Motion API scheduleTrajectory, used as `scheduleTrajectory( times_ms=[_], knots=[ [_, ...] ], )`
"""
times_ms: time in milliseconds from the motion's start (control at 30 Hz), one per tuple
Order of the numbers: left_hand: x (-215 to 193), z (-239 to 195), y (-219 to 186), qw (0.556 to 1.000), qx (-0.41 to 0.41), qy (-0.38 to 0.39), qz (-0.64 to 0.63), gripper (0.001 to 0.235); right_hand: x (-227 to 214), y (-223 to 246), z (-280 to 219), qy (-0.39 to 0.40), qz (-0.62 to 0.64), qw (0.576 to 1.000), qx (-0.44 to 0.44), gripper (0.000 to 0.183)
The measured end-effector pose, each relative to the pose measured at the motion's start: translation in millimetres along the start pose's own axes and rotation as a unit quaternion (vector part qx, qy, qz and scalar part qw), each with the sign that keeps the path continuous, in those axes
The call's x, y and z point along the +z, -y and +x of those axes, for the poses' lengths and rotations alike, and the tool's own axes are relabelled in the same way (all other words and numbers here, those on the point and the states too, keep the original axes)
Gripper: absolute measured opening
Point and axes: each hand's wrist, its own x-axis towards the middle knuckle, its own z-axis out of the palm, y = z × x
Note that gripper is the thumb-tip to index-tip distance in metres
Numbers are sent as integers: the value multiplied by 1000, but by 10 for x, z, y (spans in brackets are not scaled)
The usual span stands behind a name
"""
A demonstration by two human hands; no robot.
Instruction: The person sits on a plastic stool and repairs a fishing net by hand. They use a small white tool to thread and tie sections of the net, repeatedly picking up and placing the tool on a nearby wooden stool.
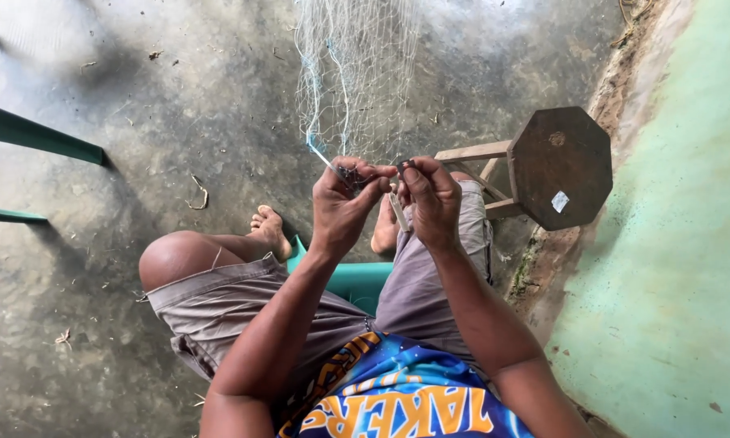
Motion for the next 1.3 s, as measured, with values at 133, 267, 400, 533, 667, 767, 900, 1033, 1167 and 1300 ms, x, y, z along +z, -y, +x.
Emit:
scheduleTrajectory(
  times_ms=[133,267,400,533,667,767,900,1033,1167,1300],
  knots=[
    [-3,-9,-3,1000,-6,-2,-8,26,10,26,28,17,-16,1000,-13,15],
    [-18,-19,36,1000,-11,-2,-16,26,2,8,25,23,-12,1000,-9,16],
    [-42,-14,58,1000,-12,-1,-18,27,-13,-18,11,26,1,1000,4,17],
    [-32,-20,55,1000,-14,-1,-20,27,18,4,-14,23,14,1000,12,16],
    [-37,-29,58,999,-14,-4,-32,26,-15,-52,-19,25,32,999,30,16],
    [-46,-35,68,999,-14,-4,-32,26,-40,-87,-17,32,44,998,42,16],
    [-62,-41,72,1000,-14,-3,-27,26,-43,-83,-18,43,62,996,56,16],
    [-85,-45,109,1000,-12,-1,-23,26,-65,-78,-23,55,76,994,65,15],
    [-98,-58,97,1000,-15,-2,-23,26,-102,-110,-43,70,85,990,83,14],
    [-136,-83,132,1000,-13,-1,-13,26,-139,-155,-76,80,92,988,97,13]
  ],
)
